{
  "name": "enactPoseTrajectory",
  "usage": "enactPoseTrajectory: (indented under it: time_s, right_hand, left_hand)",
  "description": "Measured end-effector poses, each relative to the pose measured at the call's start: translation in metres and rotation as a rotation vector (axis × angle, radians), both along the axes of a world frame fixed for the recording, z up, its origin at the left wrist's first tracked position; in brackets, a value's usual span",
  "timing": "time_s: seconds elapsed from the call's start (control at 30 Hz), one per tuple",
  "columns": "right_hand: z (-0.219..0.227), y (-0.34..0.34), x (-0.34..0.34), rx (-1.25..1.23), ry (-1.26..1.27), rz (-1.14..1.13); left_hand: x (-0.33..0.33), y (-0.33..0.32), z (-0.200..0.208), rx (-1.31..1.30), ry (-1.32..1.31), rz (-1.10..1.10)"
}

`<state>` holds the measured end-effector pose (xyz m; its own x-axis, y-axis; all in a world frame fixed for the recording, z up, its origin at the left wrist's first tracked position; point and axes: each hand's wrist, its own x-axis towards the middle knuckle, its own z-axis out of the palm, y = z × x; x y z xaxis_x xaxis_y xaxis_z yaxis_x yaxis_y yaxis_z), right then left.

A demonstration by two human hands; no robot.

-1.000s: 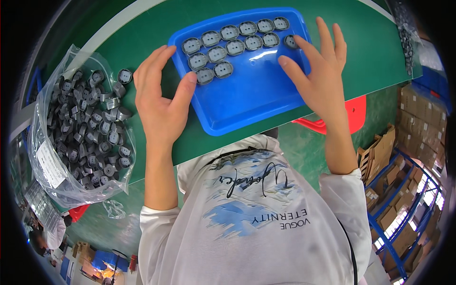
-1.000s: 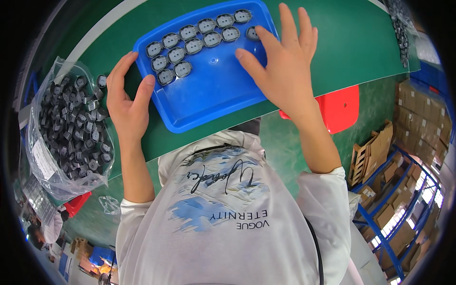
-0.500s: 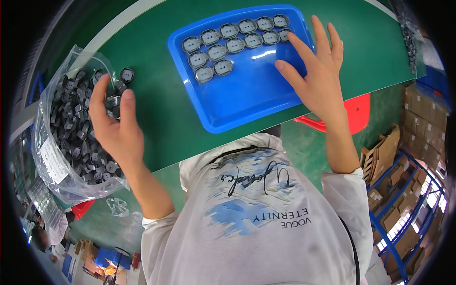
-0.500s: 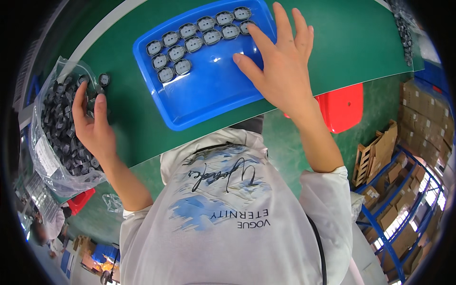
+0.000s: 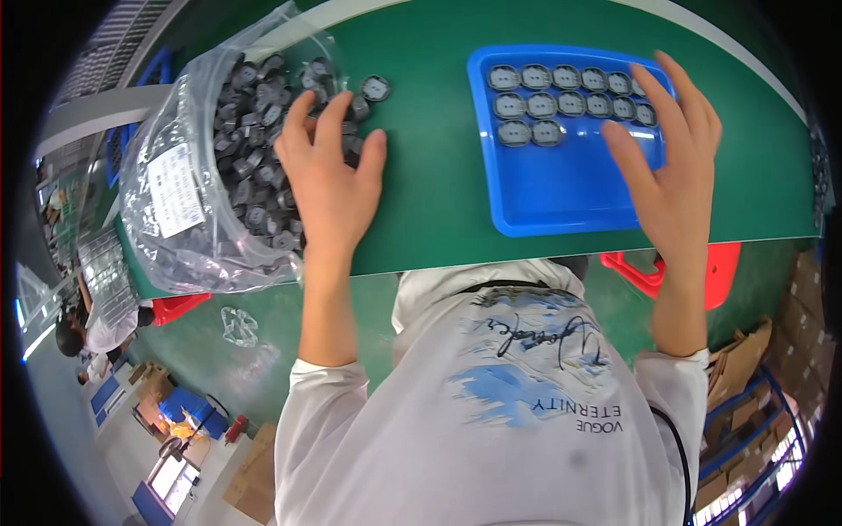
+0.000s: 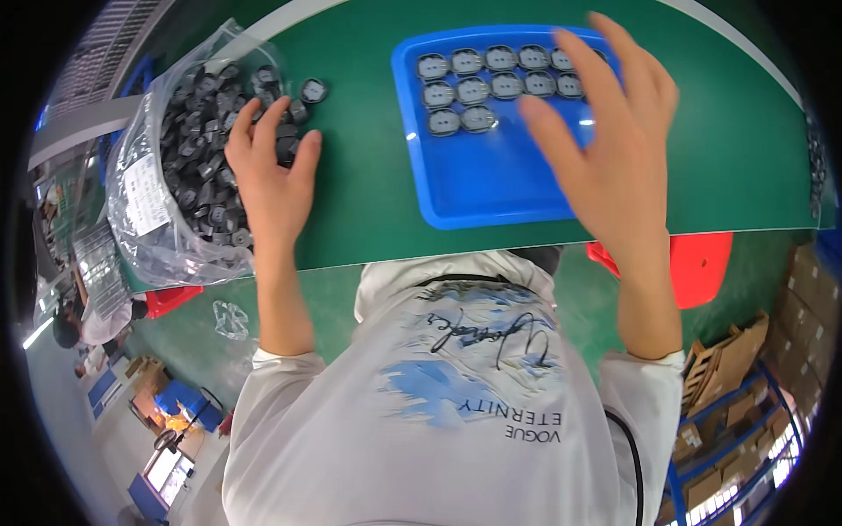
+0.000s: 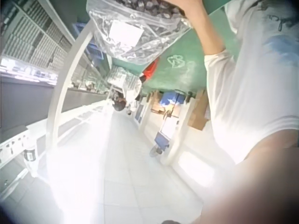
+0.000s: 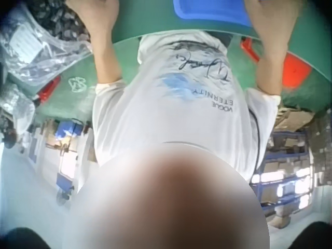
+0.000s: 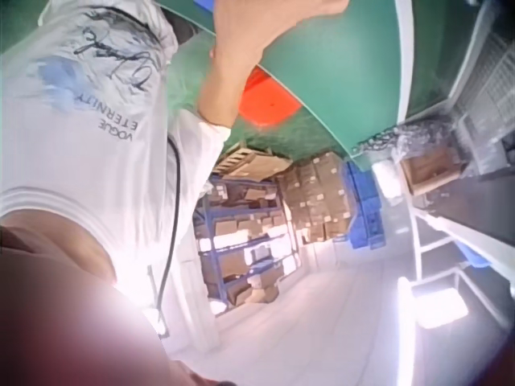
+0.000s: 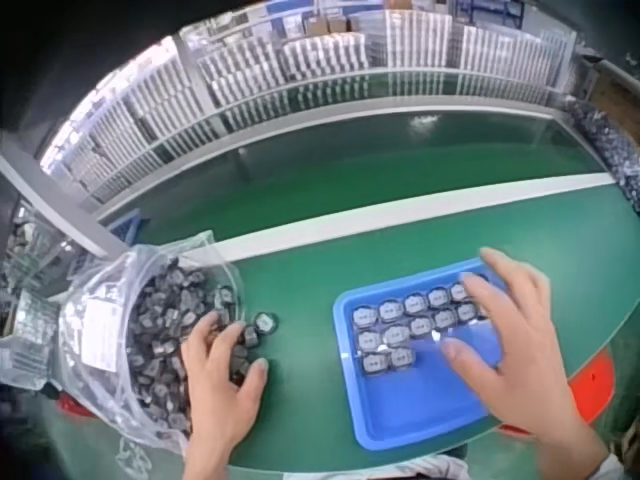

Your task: Assembling electronics components into trays and jigs on a manual assembly production line.

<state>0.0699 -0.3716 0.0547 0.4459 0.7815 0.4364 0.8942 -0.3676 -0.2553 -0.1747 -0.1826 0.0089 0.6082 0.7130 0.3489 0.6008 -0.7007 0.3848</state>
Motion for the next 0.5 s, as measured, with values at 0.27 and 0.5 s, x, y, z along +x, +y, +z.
enactPoseTrajectory:
  time_s: [0.27,0.5]
  right_hand:
    - [-0.016,0.165,-0.067,-0.467,0.104,0.749]
    - [-0.028,0.199,-0.069,-0.467,0.205,0.849]
  left_hand:
    - [-0.006,0.024,-0.004,0.1,0.014,0.027]
    - [-0.002,0.021,-0.016,0.118,-0.085,0.074]
